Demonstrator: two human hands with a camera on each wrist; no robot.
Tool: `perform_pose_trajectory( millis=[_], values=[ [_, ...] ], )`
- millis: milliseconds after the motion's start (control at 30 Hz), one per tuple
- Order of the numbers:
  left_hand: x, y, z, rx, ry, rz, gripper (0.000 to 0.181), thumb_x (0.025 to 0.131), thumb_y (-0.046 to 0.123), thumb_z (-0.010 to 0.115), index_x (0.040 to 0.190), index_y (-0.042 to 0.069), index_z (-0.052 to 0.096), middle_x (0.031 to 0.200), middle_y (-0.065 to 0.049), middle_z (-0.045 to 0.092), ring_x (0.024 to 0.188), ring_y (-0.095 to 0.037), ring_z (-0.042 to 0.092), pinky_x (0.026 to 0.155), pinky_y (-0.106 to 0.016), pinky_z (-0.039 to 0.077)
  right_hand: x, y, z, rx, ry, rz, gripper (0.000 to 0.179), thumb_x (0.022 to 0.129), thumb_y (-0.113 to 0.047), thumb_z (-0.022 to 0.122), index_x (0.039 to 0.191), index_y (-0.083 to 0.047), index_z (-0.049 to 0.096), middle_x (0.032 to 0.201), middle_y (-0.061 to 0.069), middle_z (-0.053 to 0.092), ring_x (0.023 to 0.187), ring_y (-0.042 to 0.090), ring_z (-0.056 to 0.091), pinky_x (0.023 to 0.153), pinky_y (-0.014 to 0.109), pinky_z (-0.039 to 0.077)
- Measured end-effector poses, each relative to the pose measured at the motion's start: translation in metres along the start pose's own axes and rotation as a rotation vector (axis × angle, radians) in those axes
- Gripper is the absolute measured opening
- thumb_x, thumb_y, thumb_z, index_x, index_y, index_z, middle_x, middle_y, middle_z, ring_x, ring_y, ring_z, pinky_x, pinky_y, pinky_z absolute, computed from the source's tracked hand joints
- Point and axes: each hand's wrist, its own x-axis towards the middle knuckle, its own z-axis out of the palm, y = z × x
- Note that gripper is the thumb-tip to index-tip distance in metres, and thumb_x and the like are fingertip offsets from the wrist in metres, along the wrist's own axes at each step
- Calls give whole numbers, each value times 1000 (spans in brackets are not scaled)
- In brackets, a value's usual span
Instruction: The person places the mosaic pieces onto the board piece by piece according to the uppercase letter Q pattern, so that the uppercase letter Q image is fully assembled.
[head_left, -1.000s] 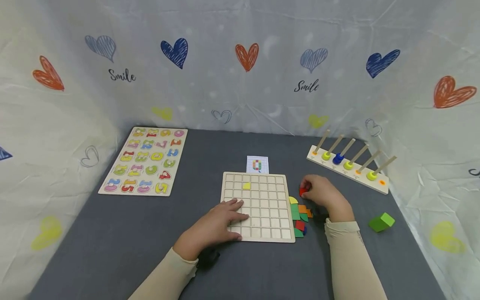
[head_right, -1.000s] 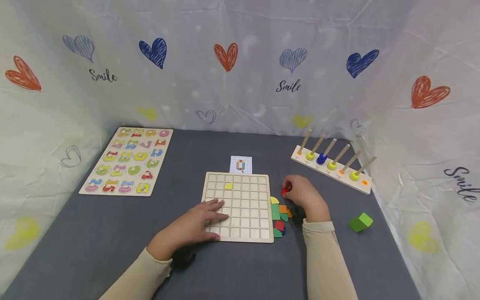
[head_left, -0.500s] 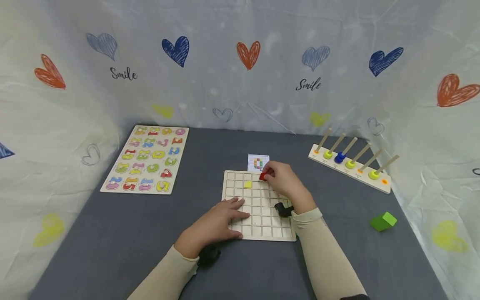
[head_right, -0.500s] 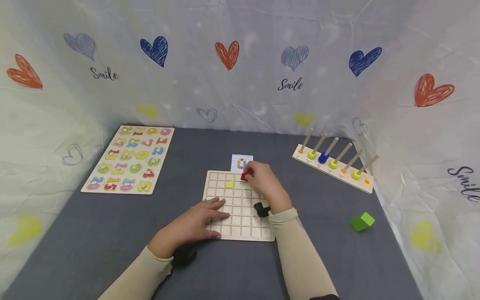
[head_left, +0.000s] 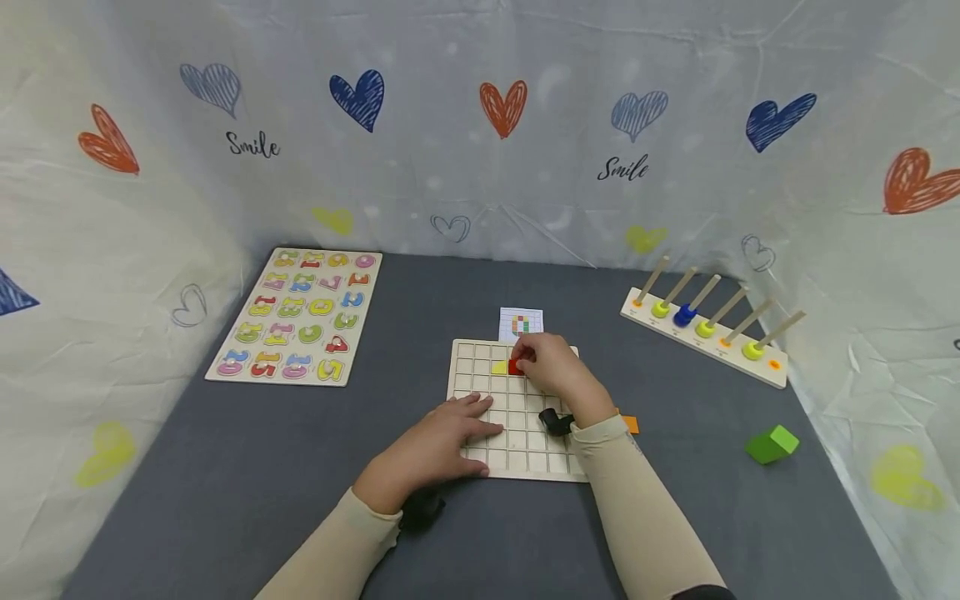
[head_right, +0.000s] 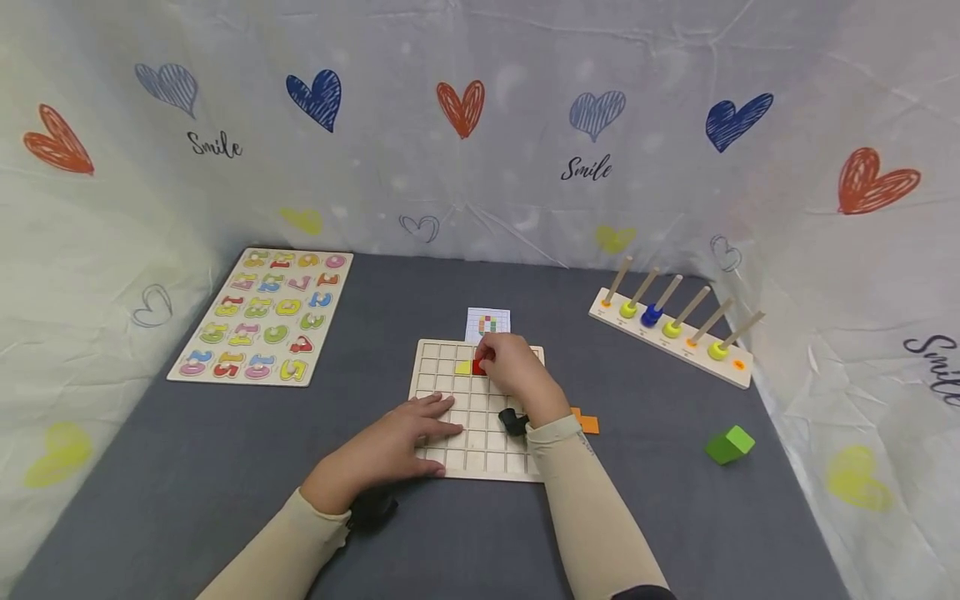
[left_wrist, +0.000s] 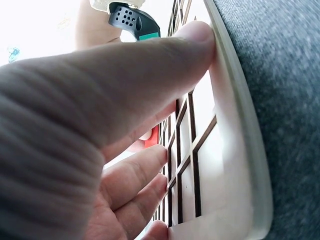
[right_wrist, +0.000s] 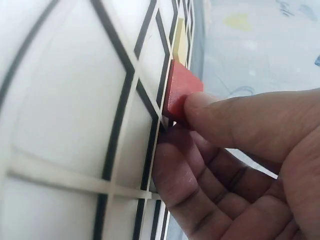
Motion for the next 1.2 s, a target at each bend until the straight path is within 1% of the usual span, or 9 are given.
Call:
perform_pose_trajectory(
  millis=[100,300,500,600,700,867,1000,1133,1200],
  values=[
    [0,1,-1,-2,-5,3,59,89,31,92,144,20,74,170,-11,49,164,-37,37,132,-62,32,-1,0,0,18,-16,13,11,107,-8,67,101,-10,76,95,5,73,84,19,64,81,40,56],
    [-1,1,-1,-3,-3,11,59,88,31,92,143,19,75,170,-12,49,163,-38,37,131,-62,32,-1,1,3,-1,-8,3,11,106,-8,69,103,-6,79,99,8,72,85,20,64,81,39,57],
    [-1,-1,2,-1,6,19,59,87,30,93,143,20,75,169,-12,50,163,-37,38,131,-62,34,-5,2,-1,-17,-5,11,14,108,-9,66,110,-5,79,107,9,74,91,21,67,86,42,59],
    [-1,0,3,-8,5,12,60,88,30,93,144,20,74,170,-11,49,163,-37,37,131,-62,33,-13,1,-13,-8,25,14,19,110,-11,63,120,-4,77,117,13,73,99,26,67,91,46,59],
    [-1,0,3,-17,5,1,60,88,29,93,144,20,74,170,-11,48,164,-36,36,132,-61,32,-26,4,-34,19,72,29,24,112,-11,60,129,-1,74,127,17,70,109,32,67,96,52,58],
    [-2,1,1,-28,9,-8,61,88,29,93,145,21,73,171,-10,47,165,-35,34,133,-61,30,-50,23,-66,7,106,92,29,113,-12,57,137,-1,70,132,20,70,116,38,68,98,57,58],
    [-3,0,0,-30,10,-16,62,88,28,93,145,20,73,171,-10,47,165,-35,34,133,-61,29,-67,45,-74,-45,46,146,29,110,-10,62,135,1,70,124,20,72,106,35,68,91,53,59],
    [-3,0,0,-40,7,-17,61,88,28,93,145,20,73,171,-10,47,165,-36,34,133,-61,29,-80,59,-67,-72,-66,202,29,103,-13,74,128,3,73,105,14,69,91,26,62,78,41,56],
    [-2,0,0,-49,7,-15,61,87,27,94,145,20,73,171,-10,47,165,-36,34,133,-62,29,-85,63,-61,-68,-91,221,28,100,-15,78,123,2,74,98,10,66,86,24,59,73,37,53]
  ],
)
